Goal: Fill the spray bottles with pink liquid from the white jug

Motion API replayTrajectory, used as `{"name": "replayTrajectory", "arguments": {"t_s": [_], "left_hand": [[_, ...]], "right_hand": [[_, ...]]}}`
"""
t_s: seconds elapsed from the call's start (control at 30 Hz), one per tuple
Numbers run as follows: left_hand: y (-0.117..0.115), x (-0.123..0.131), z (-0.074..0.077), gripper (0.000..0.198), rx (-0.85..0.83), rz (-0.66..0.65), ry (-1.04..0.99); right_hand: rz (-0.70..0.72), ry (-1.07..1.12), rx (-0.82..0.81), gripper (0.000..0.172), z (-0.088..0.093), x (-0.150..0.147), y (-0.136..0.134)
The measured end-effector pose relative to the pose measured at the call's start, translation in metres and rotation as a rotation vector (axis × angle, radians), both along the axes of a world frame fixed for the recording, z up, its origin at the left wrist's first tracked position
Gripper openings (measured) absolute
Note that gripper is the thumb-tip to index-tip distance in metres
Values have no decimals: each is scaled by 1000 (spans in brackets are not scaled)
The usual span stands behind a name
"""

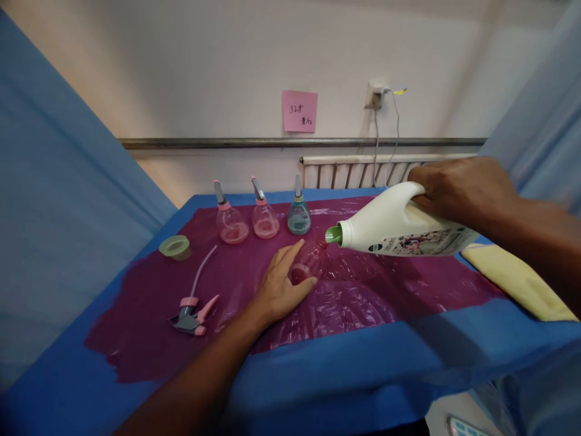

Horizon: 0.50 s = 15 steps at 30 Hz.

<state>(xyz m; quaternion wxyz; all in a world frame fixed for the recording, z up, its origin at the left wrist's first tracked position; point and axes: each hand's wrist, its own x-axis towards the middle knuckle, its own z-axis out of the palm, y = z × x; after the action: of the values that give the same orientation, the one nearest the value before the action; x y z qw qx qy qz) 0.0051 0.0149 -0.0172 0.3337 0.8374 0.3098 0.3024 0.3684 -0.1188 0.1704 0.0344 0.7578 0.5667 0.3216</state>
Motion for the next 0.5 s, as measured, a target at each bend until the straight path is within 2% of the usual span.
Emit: {"name": "replayTrajectory", "arguments": {"t_s": [0.5], "left_hand": [[1, 1, -2, 94, 10, -10, -11]], "right_hand": [[72, -5, -7, 35, 13, -2, 5]]}}
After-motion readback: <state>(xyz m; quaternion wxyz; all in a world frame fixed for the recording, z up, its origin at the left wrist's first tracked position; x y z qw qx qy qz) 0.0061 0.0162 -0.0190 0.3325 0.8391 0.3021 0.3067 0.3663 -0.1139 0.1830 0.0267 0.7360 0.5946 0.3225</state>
